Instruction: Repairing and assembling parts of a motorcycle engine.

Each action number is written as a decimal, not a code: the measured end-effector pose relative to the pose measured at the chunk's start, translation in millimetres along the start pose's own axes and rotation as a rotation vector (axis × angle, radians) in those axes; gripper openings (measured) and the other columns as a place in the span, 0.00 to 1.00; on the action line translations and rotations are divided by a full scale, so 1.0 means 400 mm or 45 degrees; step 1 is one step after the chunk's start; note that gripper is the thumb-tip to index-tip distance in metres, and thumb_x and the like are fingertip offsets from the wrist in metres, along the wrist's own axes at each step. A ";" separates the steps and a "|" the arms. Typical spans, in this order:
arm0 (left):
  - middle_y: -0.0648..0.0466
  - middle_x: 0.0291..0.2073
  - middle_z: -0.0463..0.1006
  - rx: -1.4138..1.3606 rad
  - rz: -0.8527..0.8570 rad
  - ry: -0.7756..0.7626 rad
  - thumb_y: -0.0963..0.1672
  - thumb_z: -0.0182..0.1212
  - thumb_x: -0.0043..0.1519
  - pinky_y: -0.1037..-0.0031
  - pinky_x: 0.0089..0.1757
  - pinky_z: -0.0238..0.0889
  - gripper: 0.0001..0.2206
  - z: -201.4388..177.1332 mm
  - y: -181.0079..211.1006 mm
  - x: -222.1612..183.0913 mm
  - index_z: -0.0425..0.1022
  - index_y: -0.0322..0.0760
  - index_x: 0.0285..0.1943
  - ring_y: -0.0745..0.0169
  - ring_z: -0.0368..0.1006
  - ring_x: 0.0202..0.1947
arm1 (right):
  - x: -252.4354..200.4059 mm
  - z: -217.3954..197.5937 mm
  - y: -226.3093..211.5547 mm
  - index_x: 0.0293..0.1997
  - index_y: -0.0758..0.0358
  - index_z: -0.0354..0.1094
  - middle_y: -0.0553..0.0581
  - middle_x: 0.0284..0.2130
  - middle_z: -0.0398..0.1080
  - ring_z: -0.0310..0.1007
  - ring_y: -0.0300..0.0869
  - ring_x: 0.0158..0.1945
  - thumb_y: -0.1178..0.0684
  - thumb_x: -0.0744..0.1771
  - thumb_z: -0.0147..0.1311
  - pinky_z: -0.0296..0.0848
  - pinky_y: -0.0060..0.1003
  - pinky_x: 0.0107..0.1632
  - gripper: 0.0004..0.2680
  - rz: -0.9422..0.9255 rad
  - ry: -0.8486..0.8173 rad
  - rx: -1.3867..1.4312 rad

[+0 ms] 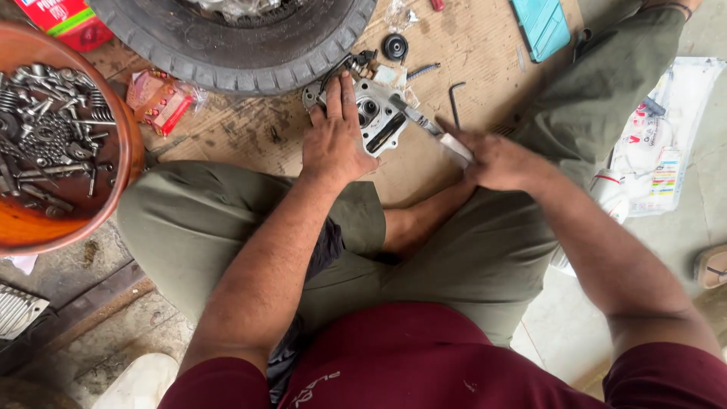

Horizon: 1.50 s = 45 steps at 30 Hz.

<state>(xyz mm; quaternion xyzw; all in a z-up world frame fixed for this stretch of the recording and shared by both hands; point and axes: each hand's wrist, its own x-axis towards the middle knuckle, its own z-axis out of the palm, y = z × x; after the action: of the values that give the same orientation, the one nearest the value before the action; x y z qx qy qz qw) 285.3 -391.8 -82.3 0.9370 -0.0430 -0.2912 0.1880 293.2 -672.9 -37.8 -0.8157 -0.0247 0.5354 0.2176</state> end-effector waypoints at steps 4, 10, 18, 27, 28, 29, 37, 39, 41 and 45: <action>0.36 0.74 0.39 -0.020 0.030 0.067 0.55 0.83 0.41 0.60 0.51 0.72 0.68 0.000 -0.006 0.007 0.26 0.30 0.78 0.34 0.62 0.61 | 0.043 -0.006 0.047 0.79 0.59 0.52 0.70 0.60 0.62 0.63 0.61 0.61 0.62 0.62 0.57 0.70 0.51 0.63 0.33 -0.635 0.899 -0.957; 0.37 0.74 0.39 -0.039 0.050 0.112 0.54 0.84 0.41 0.59 0.52 0.70 0.68 0.009 -0.007 0.003 0.26 0.30 0.78 0.36 0.62 0.60 | 0.048 -0.019 0.011 0.78 0.57 0.45 0.70 0.63 0.54 0.53 0.64 0.66 0.56 0.55 0.65 0.67 0.55 0.64 0.41 -0.573 0.863 -1.075; 0.36 0.74 0.38 -0.033 0.048 0.103 0.55 0.84 0.40 0.59 0.51 0.71 0.68 0.010 -0.003 0.001 0.27 0.29 0.78 0.37 0.62 0.60 | 0.087 -0.018 0.066 0.85 0.54 0.42 0.64 0.66 0.54 0.55 0.55 0.68 0.46 0.66 0.68 0.65 0.49 0.70 0.38 -0.608 1.015 -1.462; 0.36 0.76 0.37 -0.044 0.028 0.045 0.50 0.82 0.43 0.61 0.48 0.74 0.65 0.006 0.000 0.004 0.26 0.30 0.78 0.37 0.63 0.60 | 0.063 0.032 0.046 0.74 0.68 0.55 0.70 0.49 0.65 0.68 0.57 0.50 0.54 0.69 0.52 0.70 0.53 0.53 0.23 -0.653 1.100 -1.167; 0.36 0.75 0.38 -0.027 0.033 0.057 0.49 0.82 0.43 0.61 0.48 0.74 0.65 0.011 -0.001 0.007 0.26 0.30 0.78 0.36 0.62 0.60 | 0.060 0.027 0.039 0.71 0.68 0.57 0.69 0.48 0.65 0.68 0.57 0.49 0.52 0.69 0.52 0.71 0.53 0.52 0.21 -0.705 1.135 -1.146; 0.36 0.75 0.38 -0.008 0.038 0.071 0.49 0.82 0.43 0.60 0.48 0.73 0.65 0.014 -0.004 0.010 0.25 0.31 0.78 0.35 0.62 0.60 | 0.059 0.020 0.030 0.69 0.67 0.59 0.69 0.46 0.65 0.68 0.57 0.48 0.51 0.69 0.53 0.72 0.53 0.51 0.20 -0.759 1.171 -1.127; 0.38 0.75 0.38 -0.027 0.041 0.019 0.50 0.83 0.42 0.58 0.51 0.71 0.67 0.017 -0.011 0.015 0.23 0.32 0.78 0.33 0.60 0.62 | 0.106 -0.037 0.074 0.66 0.65 0.62 0.65 0.48 0.66 0.70 0.56 0.48 0.52 0.65 0.56 0.72 0.52 0.52 0.21 -0.808 1.062 -1.168; 0.37 0.75 0.38 -0.013 0.060 0.036 0.50 0.83 0.41 0.57 0.52 0.70 0.68 0.022 -0.014 0.018 0.23 0.32 0.78 0.33 0.60 0.61 | 0.106 -0.051 0.066 0.66 0.65 0.62 0.65 0.48 0.66 0.71 0.56 0.48 0.52 0.64 0.57 0.72 0.53 0.52 0.22 -0.801 1.024 -1.191; 0.37 0.75 0.39 -0.009 0.060 0.047 0.50 0.83 0.41 0.57 0.52 0.70 0.67 0.023 -0.012 0.019 0.23 0.32 0.78 0.32 0.60 0.62 | 0.098 -0.062 0.053 0.66 0.64 0.61 0.65 0.49 0.66 0.70 0.56 0.49 0.50 0.66 0.57 0.71 0.51 0.54 0.21 -0.827 1.046 -1.240; 0.37 0.75 0.38 -0.026 0.040 0.005 0.50 0.83 0.42 0.56 0.51 0.71 0.67 0.015 -0.010 0.015 0.23 0.32 0.78 0.33 0.60 0.62 | 0.105 -0.051 0.074 0.75 0.62 0.58 0.62 0.54 0.66 0.69 0.52 0.54 0.53 0.68 0.56 0.69 0.49 0.62 0.23 -0.808 1.118 -1.333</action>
<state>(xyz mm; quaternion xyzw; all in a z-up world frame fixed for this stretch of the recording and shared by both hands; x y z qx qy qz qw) 287.0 -391.3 -91.4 0.9348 -0.0544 -0.2869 0.2022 323.3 -694.9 -78.6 -0.9047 -0.4209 -0.0090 -0.0648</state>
